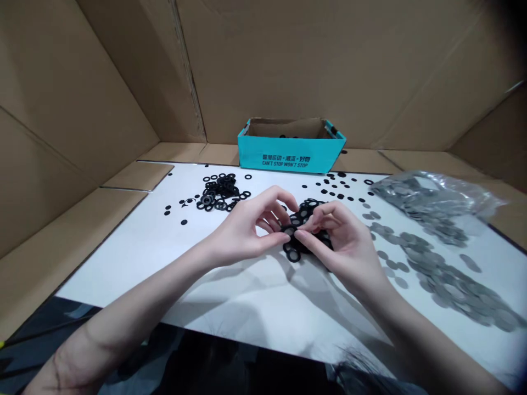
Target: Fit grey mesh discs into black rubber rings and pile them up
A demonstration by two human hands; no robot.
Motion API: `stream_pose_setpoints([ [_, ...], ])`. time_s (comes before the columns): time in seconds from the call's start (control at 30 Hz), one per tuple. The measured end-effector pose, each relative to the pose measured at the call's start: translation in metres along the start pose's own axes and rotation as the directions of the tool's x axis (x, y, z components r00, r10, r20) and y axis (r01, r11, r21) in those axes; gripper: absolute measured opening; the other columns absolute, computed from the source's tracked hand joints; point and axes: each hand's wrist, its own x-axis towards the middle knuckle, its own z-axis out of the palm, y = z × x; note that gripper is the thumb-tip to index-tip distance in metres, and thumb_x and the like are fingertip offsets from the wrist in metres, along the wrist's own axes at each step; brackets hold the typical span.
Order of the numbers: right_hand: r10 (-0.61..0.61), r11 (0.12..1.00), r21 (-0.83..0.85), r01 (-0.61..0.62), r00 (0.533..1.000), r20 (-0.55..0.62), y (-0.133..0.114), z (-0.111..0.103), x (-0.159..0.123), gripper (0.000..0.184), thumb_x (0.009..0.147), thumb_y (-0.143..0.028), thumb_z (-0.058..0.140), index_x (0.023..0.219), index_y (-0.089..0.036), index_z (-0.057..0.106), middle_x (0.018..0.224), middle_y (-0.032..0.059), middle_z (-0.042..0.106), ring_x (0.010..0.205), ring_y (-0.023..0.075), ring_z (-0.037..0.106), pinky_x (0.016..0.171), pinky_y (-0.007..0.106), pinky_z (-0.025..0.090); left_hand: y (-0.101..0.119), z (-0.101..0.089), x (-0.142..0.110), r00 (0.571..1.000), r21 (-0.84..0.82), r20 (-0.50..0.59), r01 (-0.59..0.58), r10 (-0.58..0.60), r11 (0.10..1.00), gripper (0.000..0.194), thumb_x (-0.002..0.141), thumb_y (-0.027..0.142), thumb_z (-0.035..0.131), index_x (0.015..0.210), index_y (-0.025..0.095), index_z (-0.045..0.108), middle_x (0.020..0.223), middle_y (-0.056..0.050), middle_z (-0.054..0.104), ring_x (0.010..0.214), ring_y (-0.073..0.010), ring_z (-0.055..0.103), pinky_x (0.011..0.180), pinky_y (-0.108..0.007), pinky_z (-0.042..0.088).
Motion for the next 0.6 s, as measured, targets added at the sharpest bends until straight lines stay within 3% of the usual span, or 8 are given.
stream_pose_setpoints([
  [0.13,0.138,0.962,0.227,-0.154,0.987,0.082,0.003,-0.004,0.005,0.027,0.078,-0.024,0.08,0.084,-0.025,0.054,0.074,-0.0034,0.068,0.066,0.0133,0.063,0.063,0.027,0.046,0.002,0.002,-0.001,0.999,-0.077,-0.017,-0.042,0.041,0.996,0.032,0.085,0.016,0.073,0.11,0.02,0.054,0.092,-0.001,0.065,0.085,-0.0112,0.068,0.078,-0.021,0.058],
  [0.23,0.167,0.944,0.272,-0.188,0.981,0.099,0.003,-0.003,0.004,0.03,0.077,-0.026,0.082,0.085,-0.025,0.053,0.077,-0.0025,0.071,0.068,0.0141,0.063,0.065,0.029,0.047,0.002,0.006,-0.001,0.999,-0.096,-0.045,-0.033,0.029,0.995,0.028,0.086,0.014,0.071,0.108,0.019,0.053,0.089,0.0,0.065,0.082,-0.0099,0.068,0.079,-0.021,0.058],
  [0.43,0.044,0.995,0.096,-0.036,0.996,-0.078,-0.003,0.004,-0.003,0.031,0.078,-0.018,0.077,0.086,-0.027,0.048,0.077,-0.0041,0.071,0.074,0.016,0.062,0.071,0.033,0.043,0.001,0.012,0.0,0.988,-0.062,-0.153,-0.032,0.022,0.998,0.031,0.079,0.005,0.067,0.101,0.02,0.051,0.085,0.003,0.064,0.078,-0.0088,0.065,0.073,-0.019,0.055],
  [0.6,-0.047,0.998,0.028,0.051,0.993,-0.11,-0.004,0.007,-0.004,0.031,0.08,-0.015,0.074,0.086,-0.028,0.047,0.077,-0.0054,0.07,0.074,0.0152,0.062,0.074,0.033,0.042,0.003,0.014,-0.001,0.985,-0.035,-0.17,-0.023,0.016,0.999,0.032,0.079,0.005,0.066,0.101,0.021,0.05,0.084,0.003,0.063,0.077,-0.009,0.064,0.072,-0.02,0.055],
])
